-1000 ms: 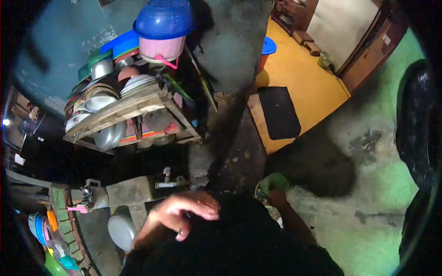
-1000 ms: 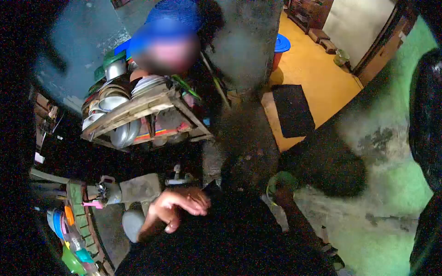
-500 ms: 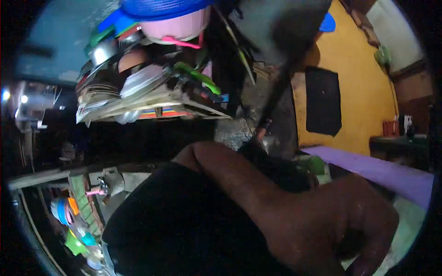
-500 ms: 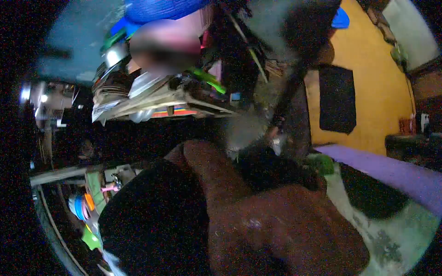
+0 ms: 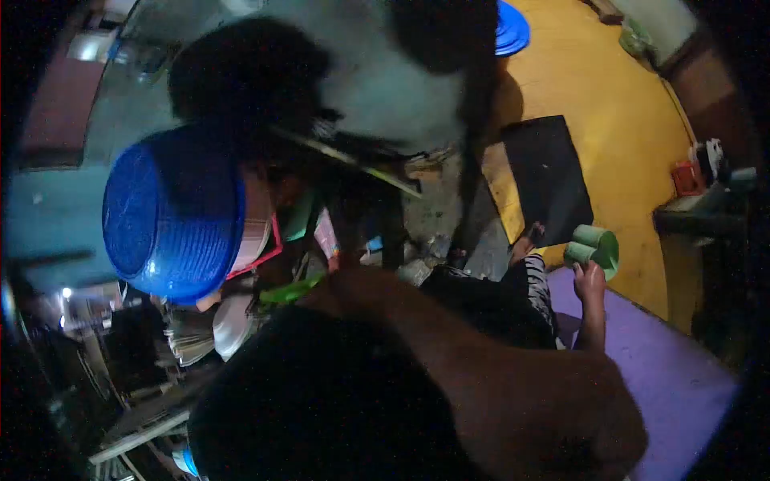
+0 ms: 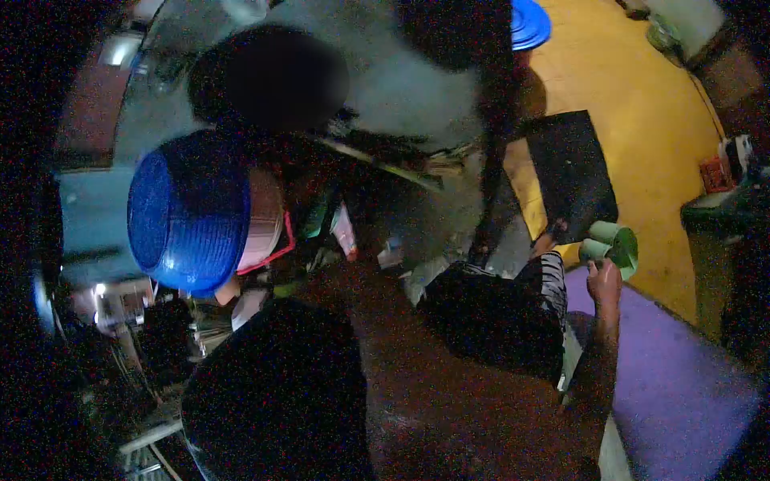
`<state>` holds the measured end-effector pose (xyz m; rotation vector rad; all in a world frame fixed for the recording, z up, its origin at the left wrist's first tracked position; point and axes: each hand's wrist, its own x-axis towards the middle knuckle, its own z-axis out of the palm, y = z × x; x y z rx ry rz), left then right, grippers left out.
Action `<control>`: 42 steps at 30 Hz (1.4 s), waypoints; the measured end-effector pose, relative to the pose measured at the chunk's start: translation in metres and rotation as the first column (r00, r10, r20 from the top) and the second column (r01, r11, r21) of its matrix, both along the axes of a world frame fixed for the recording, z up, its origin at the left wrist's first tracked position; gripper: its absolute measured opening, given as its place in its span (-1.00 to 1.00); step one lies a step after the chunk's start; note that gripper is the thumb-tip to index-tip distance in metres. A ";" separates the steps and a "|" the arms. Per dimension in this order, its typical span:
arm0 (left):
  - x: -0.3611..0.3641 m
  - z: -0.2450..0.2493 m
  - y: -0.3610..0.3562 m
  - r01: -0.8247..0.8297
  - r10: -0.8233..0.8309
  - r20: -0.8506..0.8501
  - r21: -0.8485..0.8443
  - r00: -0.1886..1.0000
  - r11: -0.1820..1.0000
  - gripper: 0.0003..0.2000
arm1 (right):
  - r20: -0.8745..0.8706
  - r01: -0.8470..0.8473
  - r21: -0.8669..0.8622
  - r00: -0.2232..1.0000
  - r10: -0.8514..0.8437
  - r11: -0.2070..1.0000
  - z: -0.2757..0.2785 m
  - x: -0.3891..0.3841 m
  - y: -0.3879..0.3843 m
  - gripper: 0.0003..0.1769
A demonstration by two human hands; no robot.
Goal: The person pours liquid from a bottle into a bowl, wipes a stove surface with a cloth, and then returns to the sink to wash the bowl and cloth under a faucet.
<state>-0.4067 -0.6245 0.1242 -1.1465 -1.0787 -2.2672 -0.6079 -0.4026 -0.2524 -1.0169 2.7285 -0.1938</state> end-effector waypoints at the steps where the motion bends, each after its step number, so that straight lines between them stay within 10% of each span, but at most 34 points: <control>1: -0.017 -0.002 -0.005 0.041 -0.041 0.009 -0.028 0.999 0.999 -0.70 | -0.002 0.030 -0.008 1.000 -0.030 1.000 -0.008 -0.017 -0.004 -0.72; 4: -0.074 -0.014 -0.031 0.118 -0.107 0.077 -0.152 0.991 0.981 -0.69 | 0.383 0.306 -0.093 0.889 -0.250 0.948 -0.021 -0.085 -0.009 -0.68; 7: -0.126 -0.054 -0.074 0.135 -0.037 0.315 -0.297 0.948 0.945 -0.68 | 0.180 0.194 -0.133 0.969 -0.169 0.972 -0.016 -0.124 0.004 -0.71; 11: -0.221 -0.148 -0.121 -0.152 0.453 0.832 -0.427 0.320 0.891 -0.73 | 0.196 0.162 0.098 0.964 -0.179 0.982 0.051 -0.208 -0.022 -0.67; 15: -0.322 -0.213 -0.153 0.074 0.547 0.825 -0.559 0.142 0.826 -0.64 | 0.113 -0.028 0.069 0.993 0.020 0.997 0.120 -0.291 -0.052 -0.74; 26: -0.597 -0.228 -0.150 0.183 0.212 0.958 -0.247 0.192 0.952 0.17 | -0.188 -0.425 0.012 0.888 0.420 0.905 0.210 -0.457 -0.195 -0.84; 37: -0.770 -0.215 -0.279 0.132 0.159 0.978 -0.177 0.137 0.975 0.04 | 0.038 -0.350 -0.262 0.928 0.372 0.899 0.235 -0.650 -0.336 -0.76; 42: -0.825 -0.192 -0.325 0.040 0.307 0.938 -0.317 0.162 0.948 -0.06 | 0.212 -0.451 0.268 0.890 0.404 0.852 0.221 -0.729 -0.431 -0.85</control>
